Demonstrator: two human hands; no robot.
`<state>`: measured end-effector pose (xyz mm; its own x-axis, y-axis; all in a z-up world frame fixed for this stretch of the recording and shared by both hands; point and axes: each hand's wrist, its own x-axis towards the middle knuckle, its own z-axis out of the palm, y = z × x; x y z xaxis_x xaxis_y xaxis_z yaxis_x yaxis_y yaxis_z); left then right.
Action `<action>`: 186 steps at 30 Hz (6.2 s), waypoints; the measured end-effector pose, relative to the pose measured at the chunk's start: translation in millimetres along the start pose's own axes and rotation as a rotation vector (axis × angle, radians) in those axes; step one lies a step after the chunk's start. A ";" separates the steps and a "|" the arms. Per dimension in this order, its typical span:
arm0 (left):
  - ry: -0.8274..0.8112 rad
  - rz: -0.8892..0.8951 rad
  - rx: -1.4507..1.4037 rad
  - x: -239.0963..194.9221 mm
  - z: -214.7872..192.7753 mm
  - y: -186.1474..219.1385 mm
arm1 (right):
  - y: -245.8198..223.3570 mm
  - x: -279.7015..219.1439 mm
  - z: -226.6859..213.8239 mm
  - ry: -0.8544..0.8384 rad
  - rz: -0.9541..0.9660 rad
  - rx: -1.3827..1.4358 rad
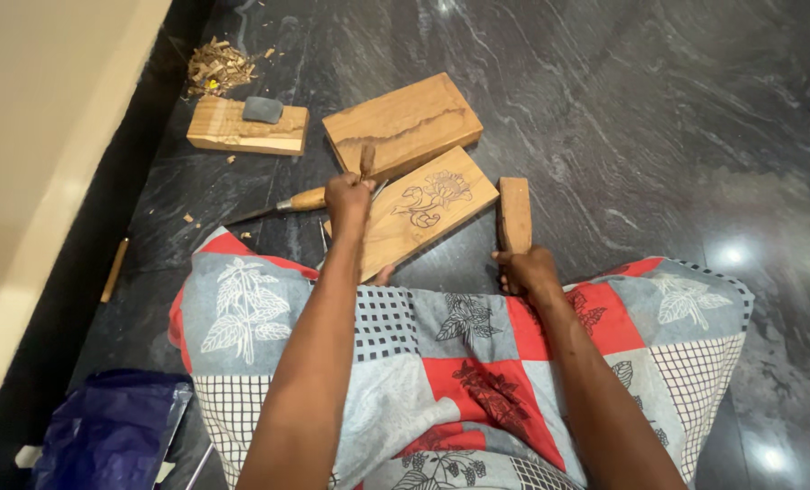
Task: The person sits on the floor and carves a floral design into a rectangular wooden board using a chisel and a wooden mallet. They repeatedly strike the chisel to deepen the lines of the pre-drawn pattern.
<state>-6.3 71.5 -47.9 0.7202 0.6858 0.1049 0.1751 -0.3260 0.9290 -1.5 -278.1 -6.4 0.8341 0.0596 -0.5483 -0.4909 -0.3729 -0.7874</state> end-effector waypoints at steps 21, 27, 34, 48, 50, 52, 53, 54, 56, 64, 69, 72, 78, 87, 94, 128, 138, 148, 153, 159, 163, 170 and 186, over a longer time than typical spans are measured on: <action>-0.192 -0.014 0.450 -21.0 -6.9 11.5 | 10.1 6.7 1.3 -0.011 -0.033 0.043; 0.017 0.034 0.125 -25.8 -18.6 27.0 | 7.4 1.1 0.5 -0.009 -0.040 -0.013; -0.042 0.034 -0.613 -19.0 -15.3 22.7 | 0.9 0.4 1.1 -0.012 -0.030 -0.021; -0.280 0.005 -0.289 -21.9 4.7 44.9 | -10.8 -10.6 3.9 -0.013 -0.067 -0.109; -0.313 0.058 -0.176 -20.5 -1.1 48.5 | -11.2 -10.5 2.8 -0.015 -0.050 -0.110; -0.383 0.101 -0.143 -15.5 -7.9 52.9 | -12.4 -12.1 3.2 -0.040 -0.027 -0.068; -0.394 0.098 -0.070 -13.8 -9.8 54.4 | -13.4 -12.6 3.8 -0.052 -0.016 -0.046; -0.405 0.095 0.002 -11.1 -11.8 55.1 | -13.7 -14.0 4.8 -0.054 -0.025 -0.049; -0.461 0.084 -0.010 -4.6 -8.2 56.4 | -16.2 -16.5 3.5 -0.050 -0.047 -0.055; -0.625 -0.115 -0.413 15.2 13.0 27.5 | -17.4 -17.7 4.0 -0.037 -0.046 -0.091; -0.638 -0.028 -0.263 11.0 6.9 35.2 | -13.8 -14.2 3.2 -0.047 -0.065 -0.057; -0.626 -0.060 -0.192 6.2 1.2 48.5 | -13.5 -13.8 4.6 -0.033 -0.047 -0.064; -0.598 -0.087 -0.183 2.2 0.2 56.3 | -17.0 -19.5 4.8 -0.012 -0.049 -0.029; -0.595 0.011 -0.220 2.9 9.2 41.1 | -27.6 -35.5 -1.5 0.080 -0.140 0.031; -0.509 0.048 -0.030 -2.6 7.3 46.7 | -49.2 -72.6 -1.1 0.214 -0.434 0.032; -0.299 0.486 0.040 -40.0 5.9 42.8 | -121.6 -96.2 21.5 0.400 -1.152 -0.874; -0.404 -0.036 -0.441 -9.6 15.4 12.0 | -75.9 -101.7 15.2 0.477 -0.978 -0.397; -0.388 0.034 -0.296 -16.1 12.9 23.6 | -76.9 -103.3 9.8 0.427 -0.975 -0.309; -0.377 0.173 -0.216 -21.9 7.7 31.7 | -86.8 -113.5 13.4 0.405 -0.897 -0.281; -0.377 0.416 0.002 -28.0 5.3 42.7 | -108.5 -129.3 8.6 0.449 -1.161 -0.055; -0.387 0.429 0.022 -31.3 1.5 47.6 | -116.8 -108.9 30.0 0.455 -1.194 -0.242; -0.369 0.238 -0.108 -29.7 2.4 37.5 | -86.3 -91.2 32.5 0.437 -0.940 -0.469; -0.501 -0.024 -0.328 -6.9 8.4 19.1 | -81.8 -92.8 15.4 0.416 -0.868 -0.307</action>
